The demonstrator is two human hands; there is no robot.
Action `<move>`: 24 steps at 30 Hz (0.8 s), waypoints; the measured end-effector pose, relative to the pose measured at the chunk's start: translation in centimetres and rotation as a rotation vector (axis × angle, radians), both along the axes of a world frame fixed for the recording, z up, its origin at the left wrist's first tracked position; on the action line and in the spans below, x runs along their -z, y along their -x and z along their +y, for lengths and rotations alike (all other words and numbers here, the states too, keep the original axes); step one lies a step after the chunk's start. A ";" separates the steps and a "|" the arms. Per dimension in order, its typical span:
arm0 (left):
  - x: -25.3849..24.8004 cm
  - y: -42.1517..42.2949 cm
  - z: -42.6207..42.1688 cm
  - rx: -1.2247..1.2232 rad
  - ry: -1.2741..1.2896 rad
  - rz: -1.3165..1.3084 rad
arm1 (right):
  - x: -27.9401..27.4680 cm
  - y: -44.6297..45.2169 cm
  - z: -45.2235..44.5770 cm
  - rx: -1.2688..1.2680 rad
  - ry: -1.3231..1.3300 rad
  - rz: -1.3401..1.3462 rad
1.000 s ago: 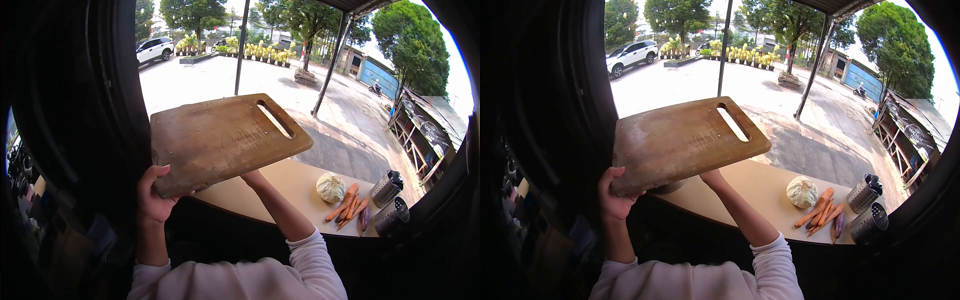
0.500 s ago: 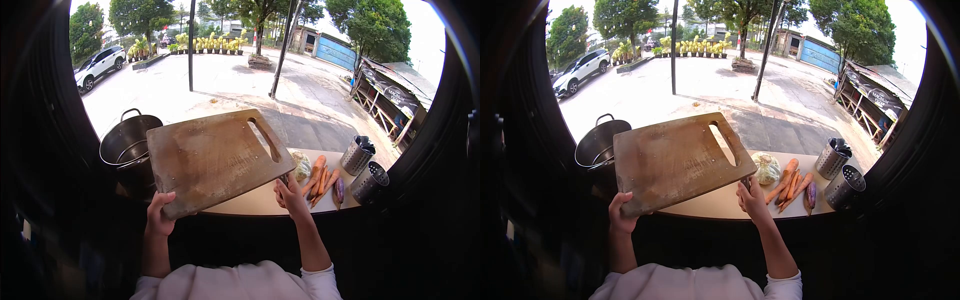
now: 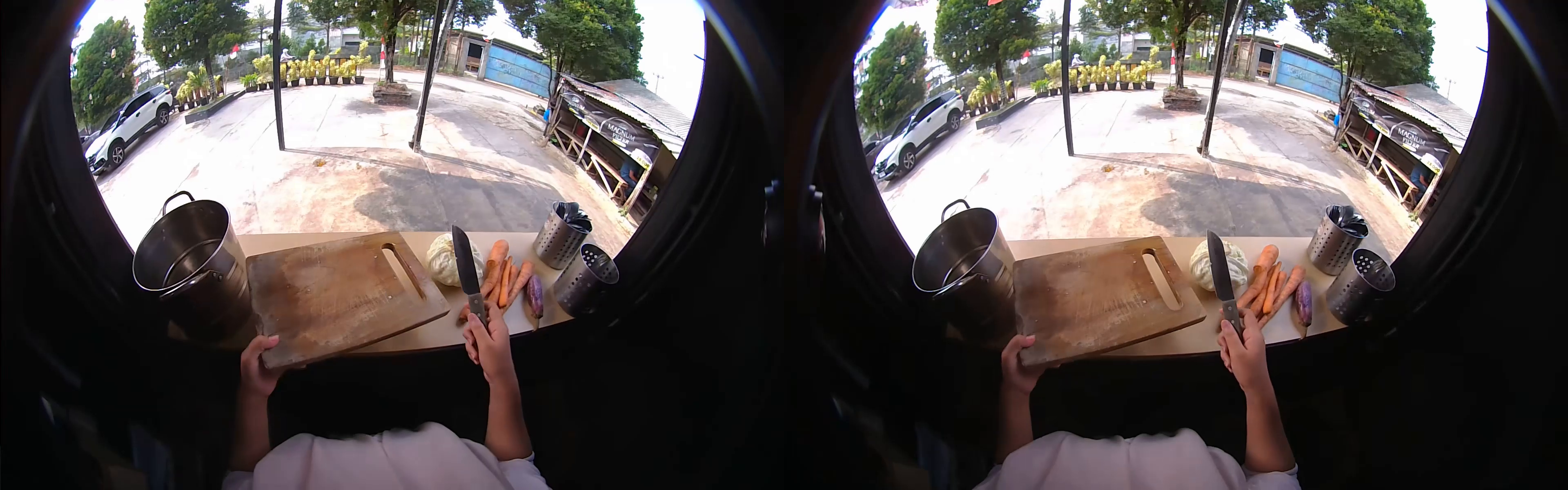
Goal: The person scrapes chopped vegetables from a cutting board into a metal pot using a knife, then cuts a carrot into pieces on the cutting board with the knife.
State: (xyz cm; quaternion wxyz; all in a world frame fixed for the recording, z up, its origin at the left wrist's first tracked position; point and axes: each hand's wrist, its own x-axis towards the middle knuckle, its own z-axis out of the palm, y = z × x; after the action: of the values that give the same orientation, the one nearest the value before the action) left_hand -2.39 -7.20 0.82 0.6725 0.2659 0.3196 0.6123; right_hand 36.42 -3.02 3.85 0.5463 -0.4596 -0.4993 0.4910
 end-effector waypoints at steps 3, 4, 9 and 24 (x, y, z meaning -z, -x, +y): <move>0.4 -0.2 0.3 0.000 0.048 0.094 | 0.8 1.3 0.9 -0.033 -0.094 -0.083; 0.6 -0.1 0.4 0.002 0.061 0.069 | 1.0 2.0 1.2 -0.034 -0.126 -0.117; 0.8 0.5 1.0 0.089 0.088 0.061 | 2.9 4.6 3.7 0.082 -0.349 -0.431; -2.3 -1.6 3.3 -0.249 -0.040 1.365 | 3.1 5.7 4.0 0.281 -0.273 -0.716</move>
State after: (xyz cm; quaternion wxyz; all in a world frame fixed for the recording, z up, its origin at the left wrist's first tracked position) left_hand -0.74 -3.87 3.07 0.2408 0.5654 0.6877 0.3865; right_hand 30.70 1.02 0.76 0.4558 -0.5885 -0.6508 0.1495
